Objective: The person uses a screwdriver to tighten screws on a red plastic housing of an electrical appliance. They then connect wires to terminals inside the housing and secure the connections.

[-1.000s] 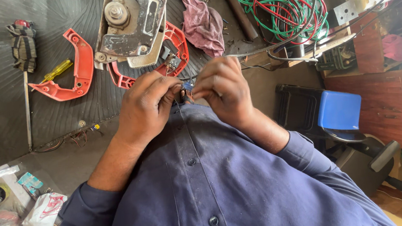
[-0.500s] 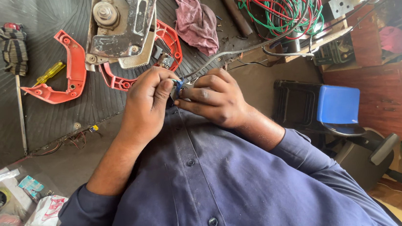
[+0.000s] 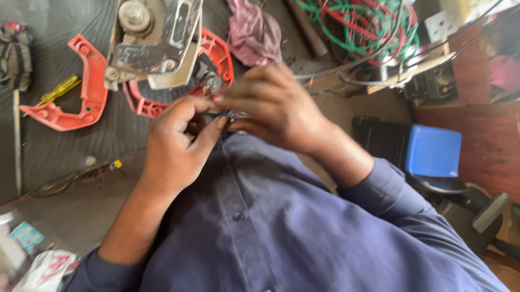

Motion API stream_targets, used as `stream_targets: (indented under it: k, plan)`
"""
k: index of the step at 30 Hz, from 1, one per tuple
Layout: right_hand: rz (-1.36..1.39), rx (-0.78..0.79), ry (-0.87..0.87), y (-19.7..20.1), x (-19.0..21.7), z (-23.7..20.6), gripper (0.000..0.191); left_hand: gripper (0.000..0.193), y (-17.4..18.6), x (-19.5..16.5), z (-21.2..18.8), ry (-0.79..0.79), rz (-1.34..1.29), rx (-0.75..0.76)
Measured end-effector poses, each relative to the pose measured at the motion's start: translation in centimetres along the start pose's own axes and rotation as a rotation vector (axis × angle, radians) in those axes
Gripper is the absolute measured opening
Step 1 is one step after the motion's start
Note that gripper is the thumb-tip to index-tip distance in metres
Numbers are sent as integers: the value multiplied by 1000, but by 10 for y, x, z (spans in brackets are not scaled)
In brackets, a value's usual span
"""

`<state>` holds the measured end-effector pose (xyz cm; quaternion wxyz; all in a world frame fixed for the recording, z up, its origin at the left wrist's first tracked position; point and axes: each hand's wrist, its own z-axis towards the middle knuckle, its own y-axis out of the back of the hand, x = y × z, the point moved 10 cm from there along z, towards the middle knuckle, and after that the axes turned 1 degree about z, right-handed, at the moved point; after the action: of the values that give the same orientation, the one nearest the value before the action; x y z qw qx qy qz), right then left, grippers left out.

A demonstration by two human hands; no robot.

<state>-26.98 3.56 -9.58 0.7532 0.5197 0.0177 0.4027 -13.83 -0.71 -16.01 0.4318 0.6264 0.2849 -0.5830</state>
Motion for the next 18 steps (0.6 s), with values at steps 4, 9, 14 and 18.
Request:
stream_targets:
  k: [4, 9, 14, 18]
  plan:
    - [40, 24, -6, -12, -11, 6, 28, 16, 5, -6, 1, -26, 143, -20]
    - [39, 25, 7, -18, -22, 5, 25, 22, -4, -35, -2, -400, 682, -199]
    - [252, 87, -49, -21, -42, 2, 19, 28, -10, -25, -3, -472, 769, -332]
    - [507, 203, -165, -41, -62, -3, 35, 33, -13, -14, -4, -461, 692, -450]
